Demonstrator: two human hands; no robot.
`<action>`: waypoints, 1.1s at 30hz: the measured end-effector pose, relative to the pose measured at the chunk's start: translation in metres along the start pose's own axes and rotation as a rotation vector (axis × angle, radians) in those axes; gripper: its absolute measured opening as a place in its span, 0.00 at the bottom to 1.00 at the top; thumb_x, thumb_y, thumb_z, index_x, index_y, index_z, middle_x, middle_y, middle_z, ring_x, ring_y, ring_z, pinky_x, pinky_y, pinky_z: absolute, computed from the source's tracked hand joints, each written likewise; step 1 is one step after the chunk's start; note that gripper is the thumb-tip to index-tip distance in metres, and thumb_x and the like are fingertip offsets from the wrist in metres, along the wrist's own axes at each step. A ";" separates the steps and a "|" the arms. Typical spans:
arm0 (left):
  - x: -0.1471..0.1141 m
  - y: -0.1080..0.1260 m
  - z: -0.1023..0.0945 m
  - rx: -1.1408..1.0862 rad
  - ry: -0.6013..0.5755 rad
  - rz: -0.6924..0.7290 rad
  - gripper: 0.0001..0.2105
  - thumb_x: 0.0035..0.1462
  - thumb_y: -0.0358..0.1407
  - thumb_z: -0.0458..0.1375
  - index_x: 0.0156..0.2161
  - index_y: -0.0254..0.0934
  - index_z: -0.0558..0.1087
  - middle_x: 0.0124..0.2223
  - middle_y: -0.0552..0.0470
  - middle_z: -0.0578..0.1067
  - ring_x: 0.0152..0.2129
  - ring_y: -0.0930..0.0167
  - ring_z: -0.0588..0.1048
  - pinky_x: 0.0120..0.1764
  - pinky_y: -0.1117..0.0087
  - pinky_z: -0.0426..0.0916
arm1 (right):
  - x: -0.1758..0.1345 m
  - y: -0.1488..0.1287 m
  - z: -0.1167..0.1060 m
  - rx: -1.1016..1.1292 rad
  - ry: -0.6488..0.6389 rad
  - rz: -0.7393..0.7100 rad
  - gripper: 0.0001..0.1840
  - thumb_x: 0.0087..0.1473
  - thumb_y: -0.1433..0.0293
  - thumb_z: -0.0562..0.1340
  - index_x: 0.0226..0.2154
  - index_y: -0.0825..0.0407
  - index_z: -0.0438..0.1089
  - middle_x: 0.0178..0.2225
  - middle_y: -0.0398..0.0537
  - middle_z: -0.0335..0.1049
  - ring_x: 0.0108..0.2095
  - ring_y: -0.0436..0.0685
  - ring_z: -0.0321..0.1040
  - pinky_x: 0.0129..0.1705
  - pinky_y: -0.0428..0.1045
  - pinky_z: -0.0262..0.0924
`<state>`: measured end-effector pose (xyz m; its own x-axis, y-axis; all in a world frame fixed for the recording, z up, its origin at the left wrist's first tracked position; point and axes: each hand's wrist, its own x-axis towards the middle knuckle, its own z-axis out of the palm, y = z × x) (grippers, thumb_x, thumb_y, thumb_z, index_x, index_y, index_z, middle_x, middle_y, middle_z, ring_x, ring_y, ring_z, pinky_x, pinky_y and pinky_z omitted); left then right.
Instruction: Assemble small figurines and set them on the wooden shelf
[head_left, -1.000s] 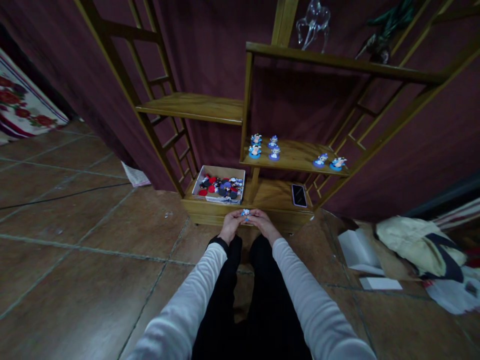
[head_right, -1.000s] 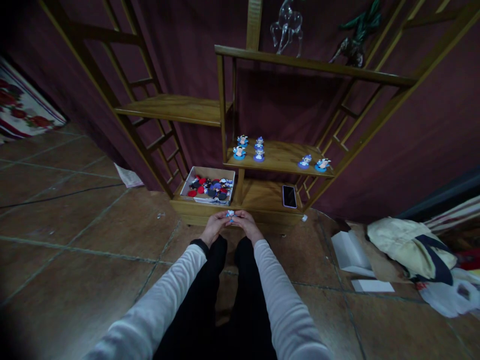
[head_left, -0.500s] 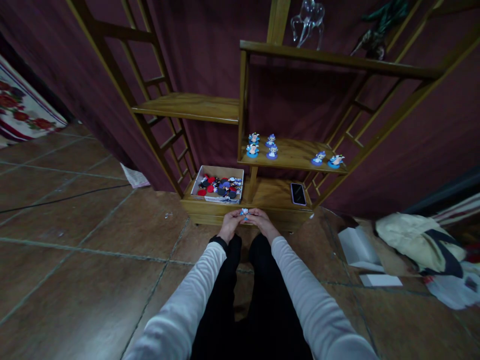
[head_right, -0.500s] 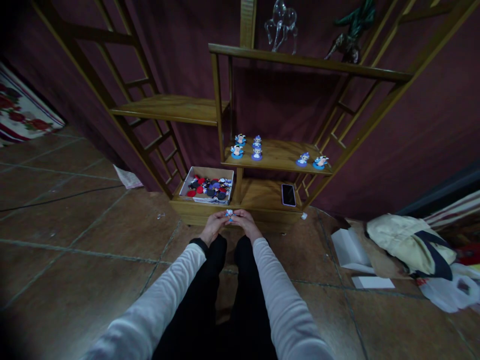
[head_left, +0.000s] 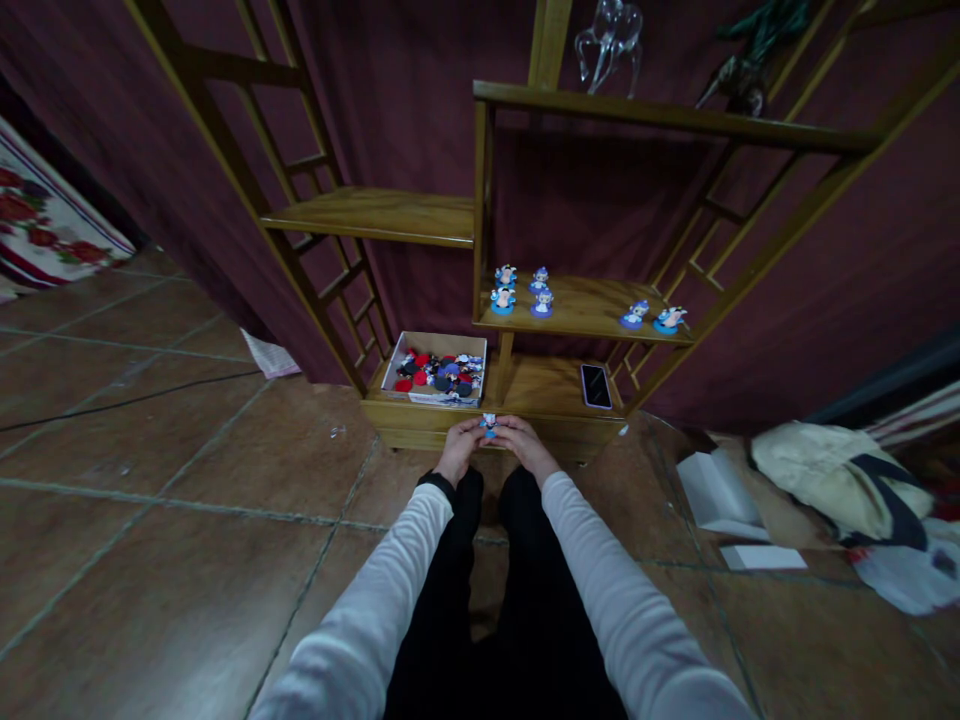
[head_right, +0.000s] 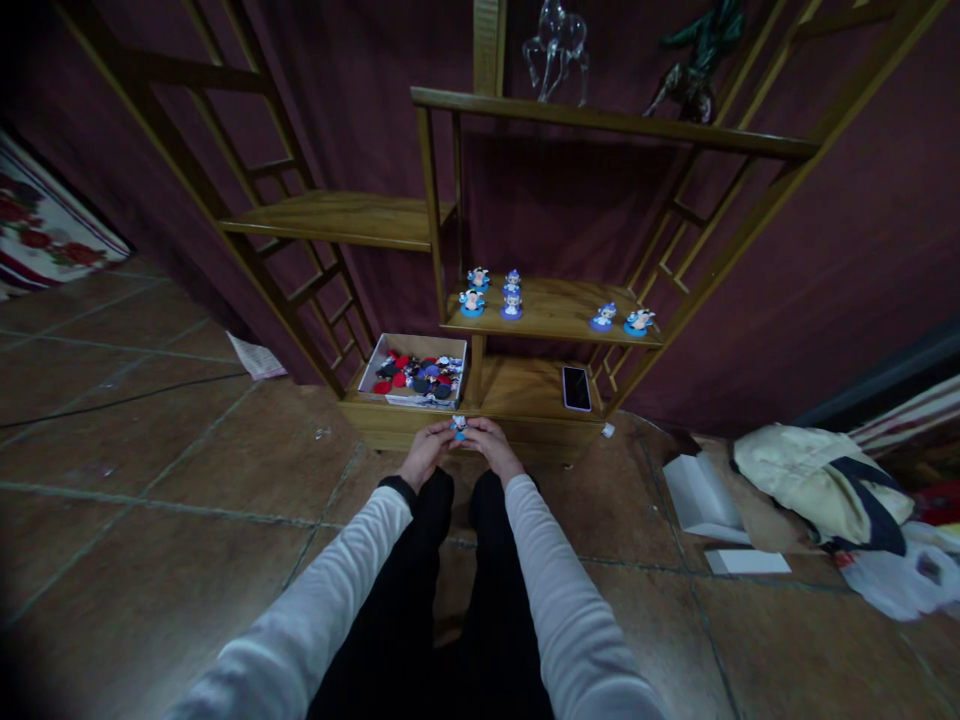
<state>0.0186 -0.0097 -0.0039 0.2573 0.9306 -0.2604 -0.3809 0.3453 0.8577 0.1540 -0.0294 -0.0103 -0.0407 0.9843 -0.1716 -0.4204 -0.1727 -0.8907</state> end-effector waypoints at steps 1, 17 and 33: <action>0.000 0.001 0.000 -0.006 0.002 -0.002 0.13 0.39 0.28 0.63 0.35 0.30 0.76 0.32 0.45 0.77 0.26 0.73 0.73 0.32 0.73 0.68 | -0.001 -0.001 0.000 0.010 0.009 0.004 0.15 0.34 0.67 0.67 0.29 0.52 0.70 0.30 0.44 0.73 0.32 0.54 0.71 0.42 0.54 0.64; 0.003 -0.007 0.001 0.111 -0.025 0.058 0.17 0.30 0.32 0.68 0.32 0.30 0.75 0.28 0.49 0.76 0.24 0.74 0.71 0.30 0.74 0.64 | -0.008 -0.006 -0.001 0.024 0.011 0.004 0.12 0.35 0.66 0.66 0.28 0.52 0.71 0.27 0.44 0.74 0.31 0.55 0.71 0.41 0.55 0.64; 0.009 -0.008 -0.002 0.175 0.051 0.113 0.17 0.28 0.33 0.68 0.31 0.31 0.76 0.26 0.50 0.75 0.22 0.74 0.69 0.28 0.74 0.63 | 0.002 0.002 0.000 0.011 0.000 0.048 0.13 0.35 0.66 0.67 0.28 0.52 0.70 0.28 0.43 0.74 0.31 0.54 0.71 0.41 0.53 0.65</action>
<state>0.0224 -0.0035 -0.0140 0.1746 0.9688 -0.1760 -0.2440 0.2158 0.9455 0.1532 -0.0283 -0.0126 -0.0609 0.9749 -0.2142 -0.4278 -0.2194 -0.8769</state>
